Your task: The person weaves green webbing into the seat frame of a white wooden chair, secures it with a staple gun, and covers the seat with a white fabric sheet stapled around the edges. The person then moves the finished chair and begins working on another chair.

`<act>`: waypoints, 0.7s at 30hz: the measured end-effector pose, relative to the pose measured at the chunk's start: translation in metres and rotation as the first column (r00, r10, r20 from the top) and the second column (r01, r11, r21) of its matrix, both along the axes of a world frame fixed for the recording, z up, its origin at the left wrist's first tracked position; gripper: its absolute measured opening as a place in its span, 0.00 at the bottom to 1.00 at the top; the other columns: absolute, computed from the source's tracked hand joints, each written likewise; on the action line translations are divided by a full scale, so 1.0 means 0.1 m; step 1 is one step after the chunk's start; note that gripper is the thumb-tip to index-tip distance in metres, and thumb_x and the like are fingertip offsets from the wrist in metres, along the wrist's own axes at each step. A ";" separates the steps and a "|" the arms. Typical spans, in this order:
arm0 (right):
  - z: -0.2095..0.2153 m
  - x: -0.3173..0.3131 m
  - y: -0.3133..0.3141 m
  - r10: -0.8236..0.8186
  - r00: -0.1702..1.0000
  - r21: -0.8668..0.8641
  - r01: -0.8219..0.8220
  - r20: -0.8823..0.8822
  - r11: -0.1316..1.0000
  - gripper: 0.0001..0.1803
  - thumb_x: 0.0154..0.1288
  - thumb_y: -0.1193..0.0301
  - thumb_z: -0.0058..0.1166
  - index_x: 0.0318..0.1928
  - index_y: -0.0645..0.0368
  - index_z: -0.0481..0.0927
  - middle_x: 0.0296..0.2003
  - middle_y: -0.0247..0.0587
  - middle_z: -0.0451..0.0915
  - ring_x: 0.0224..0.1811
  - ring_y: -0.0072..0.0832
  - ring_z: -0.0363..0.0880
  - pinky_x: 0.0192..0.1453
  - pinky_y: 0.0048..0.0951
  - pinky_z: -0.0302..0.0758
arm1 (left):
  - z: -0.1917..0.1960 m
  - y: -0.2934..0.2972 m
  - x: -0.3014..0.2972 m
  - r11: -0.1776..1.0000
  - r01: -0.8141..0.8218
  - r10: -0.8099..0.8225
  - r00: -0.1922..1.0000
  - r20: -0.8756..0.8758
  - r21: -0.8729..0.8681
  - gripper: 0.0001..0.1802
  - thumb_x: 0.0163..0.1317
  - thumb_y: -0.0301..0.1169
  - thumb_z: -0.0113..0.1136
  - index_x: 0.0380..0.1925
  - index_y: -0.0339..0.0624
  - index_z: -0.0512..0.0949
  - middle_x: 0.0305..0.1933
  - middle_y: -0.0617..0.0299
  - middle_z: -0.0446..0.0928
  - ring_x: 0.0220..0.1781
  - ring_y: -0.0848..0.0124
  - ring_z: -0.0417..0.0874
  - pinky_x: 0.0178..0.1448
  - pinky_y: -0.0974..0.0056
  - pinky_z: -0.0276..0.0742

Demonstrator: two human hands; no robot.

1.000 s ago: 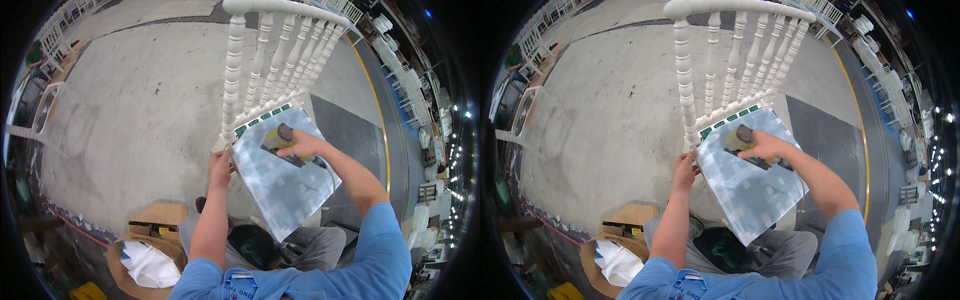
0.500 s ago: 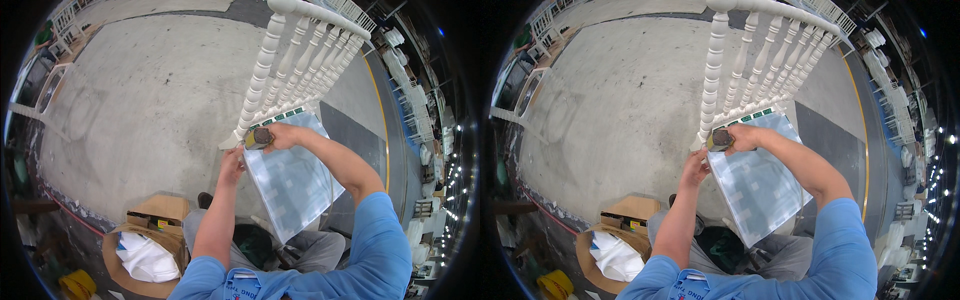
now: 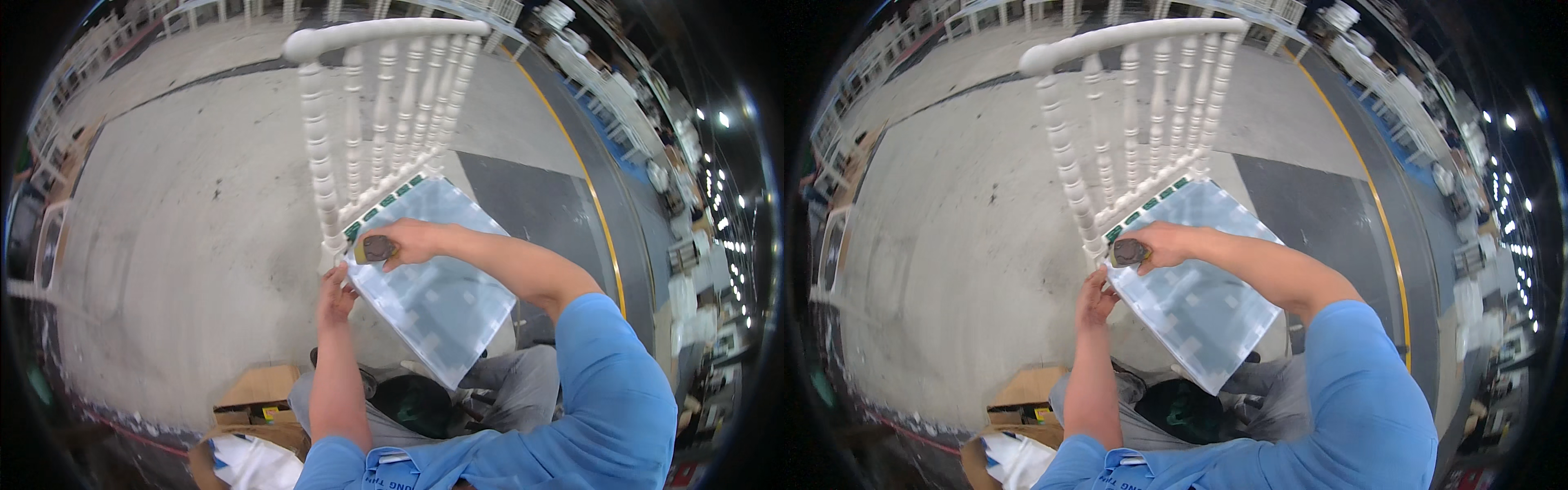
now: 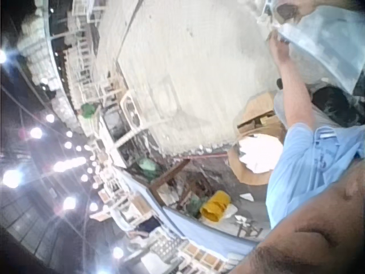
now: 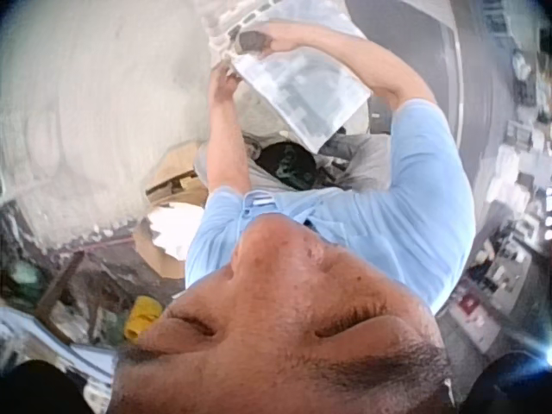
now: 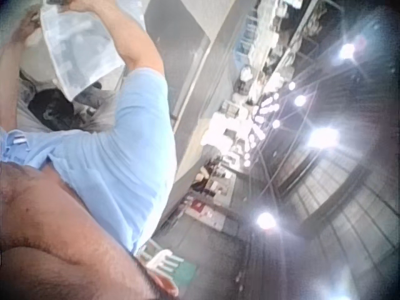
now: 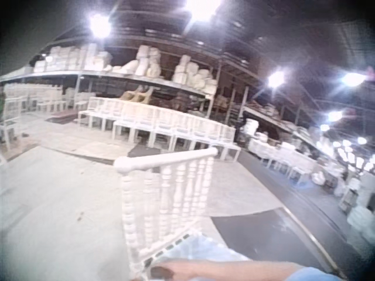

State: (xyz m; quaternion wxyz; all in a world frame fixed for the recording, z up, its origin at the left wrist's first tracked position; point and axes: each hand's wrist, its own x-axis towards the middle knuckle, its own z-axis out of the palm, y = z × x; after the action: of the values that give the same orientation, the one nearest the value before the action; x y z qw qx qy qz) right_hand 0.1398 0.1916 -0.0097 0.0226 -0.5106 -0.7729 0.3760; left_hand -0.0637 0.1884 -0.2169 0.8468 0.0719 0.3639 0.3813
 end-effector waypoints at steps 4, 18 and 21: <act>0.74 0.70 -0.84 -0.325 0.944 0.232 0.327 -0.049 0.916 0.39 0.57 0.64 0.76 0.68 0.58 0.74 0.58 0.52 0.84 0.61 0.49 0.82 0.65 0.42 0.78 | 0.04 0.04 0.20 0.999 -0.044 0.049 0.964 -0.260 0.022 0.46 0.56 0.34 0.81 0.66 0.38 0.59 0.51 0.48 0.75 0.44 0.54 0.84 0.42 0.45 0.84; 3.17 1.79 -6.08 -0.896 -0.226 -0.160 0.971 -0.381 -0.177 0.33 0.74 0.44 0.58 0.59 0.64 0.75 0.43 0.44 0.83 0.25 0.26 0.86 0.22 0.28 0.80 | 0.94 -0.67 0.62 0.980 0.069 0.012 0.916 -0.401 0.186 0.38 0.78 0.59 0.40 0.78 0.47 0.62 0.80 0.49 0.63 0.79 0.44 0.65 0.75 0.35 0.70; 2.31 1.96 -6.65 -0.883 -0.305 -0.309 0.931 -0.356 -0.197 0.35 0.72 0.43 0.60 0.61 0.61 0.74 0.47 0.43 0.81 0.26 0.26 0.85 0.24 0.30 0.81 | 1.20 -0.97 0.59 0.990 0.083 -0.025 0.903 -0.428 0.117 0.37 0.78 0.59 0.40 0.76 0.46 0.65 0.77 0.51 0.67 0.75 0.46 0.70 0.70 0.37 0.74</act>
State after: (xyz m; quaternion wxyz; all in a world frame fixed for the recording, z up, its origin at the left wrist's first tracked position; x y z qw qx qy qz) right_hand 0.3362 -0.4733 0.2213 0.5128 -0.8060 -0.0733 0.2863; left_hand -0.0047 0.0912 -0.0973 0.7505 0.2194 0.5117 0.3562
